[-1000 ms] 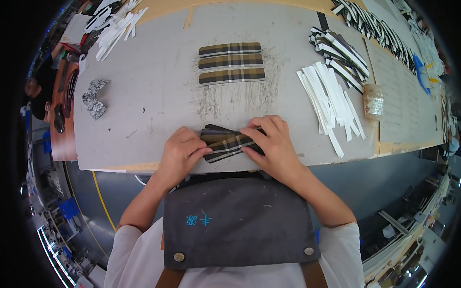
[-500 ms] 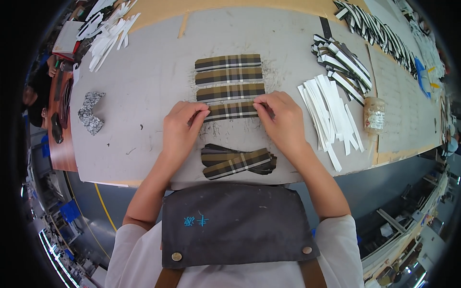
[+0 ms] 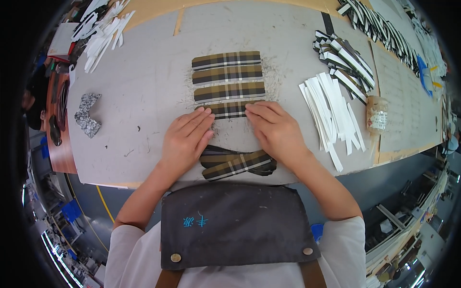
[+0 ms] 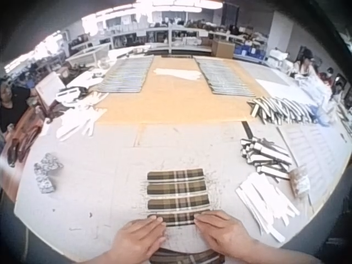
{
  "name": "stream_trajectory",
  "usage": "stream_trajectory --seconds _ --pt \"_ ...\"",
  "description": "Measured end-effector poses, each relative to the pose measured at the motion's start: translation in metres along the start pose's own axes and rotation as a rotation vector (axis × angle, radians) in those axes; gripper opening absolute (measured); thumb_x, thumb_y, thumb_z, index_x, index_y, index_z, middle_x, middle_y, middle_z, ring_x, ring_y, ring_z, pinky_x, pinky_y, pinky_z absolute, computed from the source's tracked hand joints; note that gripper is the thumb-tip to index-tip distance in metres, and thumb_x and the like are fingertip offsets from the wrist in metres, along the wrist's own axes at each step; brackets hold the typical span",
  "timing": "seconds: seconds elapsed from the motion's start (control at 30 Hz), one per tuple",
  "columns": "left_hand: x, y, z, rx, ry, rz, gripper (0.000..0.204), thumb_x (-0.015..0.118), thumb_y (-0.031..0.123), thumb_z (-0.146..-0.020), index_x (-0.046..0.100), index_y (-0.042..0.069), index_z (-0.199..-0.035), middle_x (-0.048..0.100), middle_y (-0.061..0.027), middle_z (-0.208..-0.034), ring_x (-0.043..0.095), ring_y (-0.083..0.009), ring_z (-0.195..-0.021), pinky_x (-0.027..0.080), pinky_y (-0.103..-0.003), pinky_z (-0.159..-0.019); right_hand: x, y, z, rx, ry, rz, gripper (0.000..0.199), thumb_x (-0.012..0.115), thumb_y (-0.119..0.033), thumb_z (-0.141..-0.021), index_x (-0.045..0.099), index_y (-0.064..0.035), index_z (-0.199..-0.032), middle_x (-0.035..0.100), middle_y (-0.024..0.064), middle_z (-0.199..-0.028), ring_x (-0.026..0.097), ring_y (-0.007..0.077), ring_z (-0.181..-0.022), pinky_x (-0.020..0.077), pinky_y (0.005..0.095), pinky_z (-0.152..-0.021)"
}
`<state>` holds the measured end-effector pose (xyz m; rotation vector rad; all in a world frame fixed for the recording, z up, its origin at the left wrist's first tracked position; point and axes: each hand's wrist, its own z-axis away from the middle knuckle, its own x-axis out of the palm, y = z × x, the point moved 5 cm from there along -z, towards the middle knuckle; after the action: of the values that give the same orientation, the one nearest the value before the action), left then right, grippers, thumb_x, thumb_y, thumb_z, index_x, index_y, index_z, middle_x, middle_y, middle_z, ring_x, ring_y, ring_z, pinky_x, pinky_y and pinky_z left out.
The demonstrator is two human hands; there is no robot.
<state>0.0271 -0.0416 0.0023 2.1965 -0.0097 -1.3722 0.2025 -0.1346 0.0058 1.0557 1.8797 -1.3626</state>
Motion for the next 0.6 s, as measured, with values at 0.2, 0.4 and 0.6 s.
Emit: stream_trajectory --seconds 0.2,0.4,0.6 --pt "0.006 -0.003 -0.03 0.026 0.033 -0.024 0.029 0.068 0.012 -0.084 0.067 0.001 -0.112 0.066 -0.011 -0.118 0.059 -0.0276 -0.114 0.047 -0.04 -0.095 0.005 -0.012 -0.027 -0.043 0.008 0.065 0.037 0.064 -0.004 -0.081 0.062 -0.0003 -0.118 0.057 0.0092 -0.131 0.052 0.0271 -0.124 0.0443 0.0388 -0.101" --pt "0.004 -0.02 -0.018 0.064 0.051 -0.111 0.026 0.07 0.015 -0.083 0.068 0.002 -0.105 0.065 -0.0106 -0.117 0.058 -0.0265 -0.115 0.047 -0.041 -0.097 0.009 0.006 -0.01 -0.009 -0.113 0.139 0.039 0.063 -0.007 -0.083 0.061 -0.0014 -0.121 0.055 0.0102 -0.135 0.048 0.0282 -0.129 0.0411 0.0392 -0.103" --pt "-0.027 0.002 0.009 0.003 0.047 0.078 0.02 0.076 0.01 -0.073 0.065 0.003 -0.088 0.061 -0.0079 -0.087 0.058 -0.0278 -0.085 0.047 -0.039 -0.073 -0.011 -0.02 0.011 0.016 -0.124 -0.163 0.033 0.072 -0.005 -0.074 0.066 -0.0015 -0.106 0.061 0.0107 -0.113 0.057 0.0308 -0.101 0.0489 0.0382 -0.086"
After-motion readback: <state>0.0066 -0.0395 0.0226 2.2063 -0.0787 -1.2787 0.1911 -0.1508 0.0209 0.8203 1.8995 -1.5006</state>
